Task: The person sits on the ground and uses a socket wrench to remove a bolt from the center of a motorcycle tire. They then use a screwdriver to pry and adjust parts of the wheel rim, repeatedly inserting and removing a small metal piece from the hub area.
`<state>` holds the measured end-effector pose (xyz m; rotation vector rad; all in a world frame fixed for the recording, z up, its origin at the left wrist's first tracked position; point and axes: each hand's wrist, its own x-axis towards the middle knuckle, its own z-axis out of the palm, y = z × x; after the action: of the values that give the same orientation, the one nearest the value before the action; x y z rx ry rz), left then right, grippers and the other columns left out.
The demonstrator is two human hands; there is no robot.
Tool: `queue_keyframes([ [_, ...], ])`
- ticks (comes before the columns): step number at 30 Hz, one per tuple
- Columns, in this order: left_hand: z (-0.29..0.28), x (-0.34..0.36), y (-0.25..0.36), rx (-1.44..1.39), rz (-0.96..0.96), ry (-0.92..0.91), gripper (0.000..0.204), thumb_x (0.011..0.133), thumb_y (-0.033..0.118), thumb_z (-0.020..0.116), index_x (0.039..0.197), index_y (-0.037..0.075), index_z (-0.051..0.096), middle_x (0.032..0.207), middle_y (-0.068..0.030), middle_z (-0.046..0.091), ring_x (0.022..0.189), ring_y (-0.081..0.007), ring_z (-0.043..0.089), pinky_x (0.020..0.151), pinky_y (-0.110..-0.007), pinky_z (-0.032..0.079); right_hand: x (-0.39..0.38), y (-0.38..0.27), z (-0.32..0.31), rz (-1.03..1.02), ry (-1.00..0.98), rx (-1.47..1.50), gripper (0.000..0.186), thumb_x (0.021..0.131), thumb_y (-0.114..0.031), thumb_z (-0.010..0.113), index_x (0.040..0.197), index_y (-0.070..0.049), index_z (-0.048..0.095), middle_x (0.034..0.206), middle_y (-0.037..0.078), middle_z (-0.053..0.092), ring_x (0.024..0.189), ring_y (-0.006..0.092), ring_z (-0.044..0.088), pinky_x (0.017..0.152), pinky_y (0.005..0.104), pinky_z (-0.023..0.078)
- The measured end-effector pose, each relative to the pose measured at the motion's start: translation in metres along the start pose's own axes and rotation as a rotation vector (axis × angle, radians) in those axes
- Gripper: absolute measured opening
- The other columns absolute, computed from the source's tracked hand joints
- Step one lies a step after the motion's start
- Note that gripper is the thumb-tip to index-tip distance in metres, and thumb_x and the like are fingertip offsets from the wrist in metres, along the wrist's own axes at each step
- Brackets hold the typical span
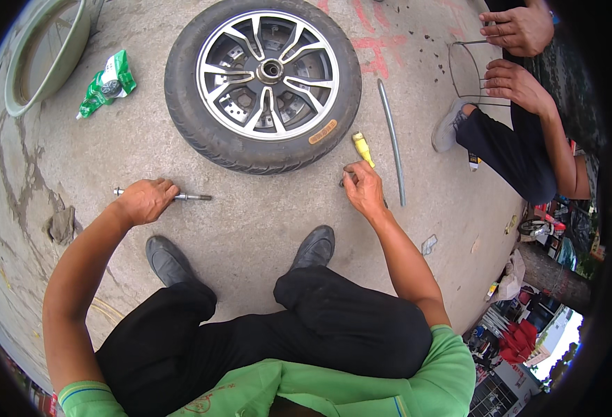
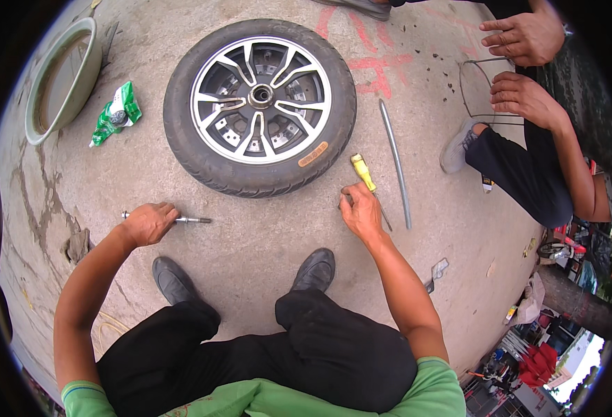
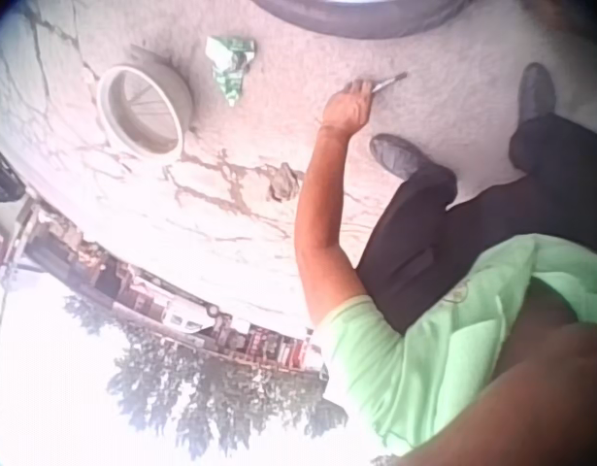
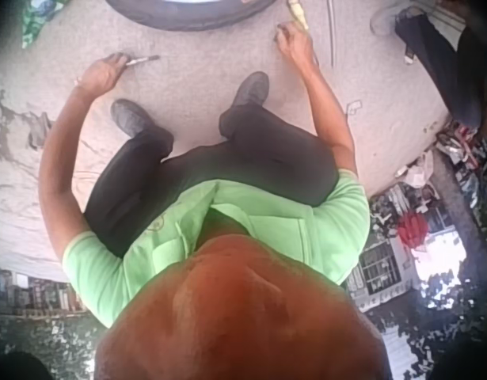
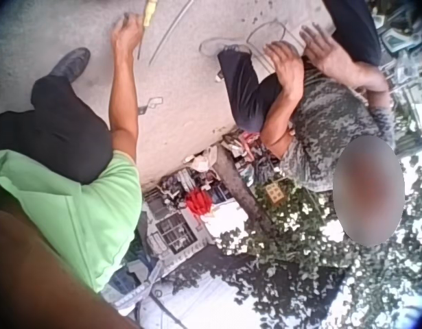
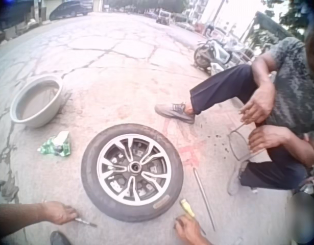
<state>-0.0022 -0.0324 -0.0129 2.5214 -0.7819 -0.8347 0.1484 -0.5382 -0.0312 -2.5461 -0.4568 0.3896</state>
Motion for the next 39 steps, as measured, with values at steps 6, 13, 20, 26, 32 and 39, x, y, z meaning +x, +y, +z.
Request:
queue_keyframes([
  [6,-0.005,0.001,0.005,-0.039,-0.033,-0.008,0.015,0.096,0.015,0.049,0.104,0.003,0.054,0.091,-0.0177,0.062,0.089,-0.0374,0.066,0.075,-0.045,0.055,-0.001,-0.002,-0.001,-0.007,-0.001,0.003,0.011,0.087,-0.009,0.069,0.098,-0.006,0.071,0.094,0.012,0.066,0.071,0.0296,0.066,0.068,0.0406,0.053],
  [13,-0.027,0.013,0.047,-0.482,-0.094,0.172,0.019,0.094,0.010,0.060,0.111,0.003,0.053,0.083,-0.0178,0.059,0.078,-0.0388,0.065,0.070,-0.046,0.051,-0.003,-0.020,-0.007,-0.057,-0.010,0.094,0.011,0.086,-0.010,0.072,0.096,-0.004,0.071,0.088,0.010,0.067,0.065,0.0226,0.065,0.062,0.0364,0.052],
  [20,-0.059,0.054,0.121,-1.744,-0.242,0.312,0.025,0.109,0.029,0.051,0.120,0.008,0.046,0.086,-0.0027,0.057,0.071,-0.0126,0.057,0.067,-0.030,0.050,0.000,-0.105,-0.013,-0.107,-0.519,0.435,0.029,0.086,-0.024,0.080,0.103,-0.001,0.072,0.088,0.008,0.067,0.073,0.0154,0.066,0.065,0.0299,0.052],
  [26,-0.084,0.084,0.150,-1.930,-0.230,0.482,0.031,0.109,0.030,0.052,0.123,0.004,0.043,0.095,-0.0075,0.060,0.086,-0.0158,0.063,0.073,-0.031,0.055,-0.005,-0.190,0.002,-0.063,-0.938,0.834,0.043,0.091,-0.034,0.079,0.113,0.001,0.068,0.089,0.007,0.067,0.080,0.0147,0.064,0.072,0.0292,0.052],
  [32,-0.087,0.087,0.146,-1.858,-0.173,0.640,0.031,0.109,0.029,0.051,0.124,0.003,0.043,0.106,-0.0116,0.064,0.103,-0.0208,0.065,0.095,-0.039,0.052,-0.019,-0.196,0.020,0.091,-0.865,0.898,0.023,0.100,-0.025,0.068,0.099,-0.003,0.068,0.073,0.004,0.060,0.067,0.0118,0.055,0.061,0.0320,0.045],
  [39,-0.104,0.075,0.084,-1.748,-0.184,0.875,0.024,0.110,0.027,0.047,0.124,0.007,0.045,0.110,-0.0132,0.067,0.107,-0.0273,0.067,0.101,-0.043,0.050,-0.029,-0.150,0.024,-0.217,-0.696,0.361,0.030,0.098,-0.027,0.065,0.086,0.000,0.059,0.074,0.021,0.059,0.070,0.0399,0.060,0.065,0.0473,0.046],
])
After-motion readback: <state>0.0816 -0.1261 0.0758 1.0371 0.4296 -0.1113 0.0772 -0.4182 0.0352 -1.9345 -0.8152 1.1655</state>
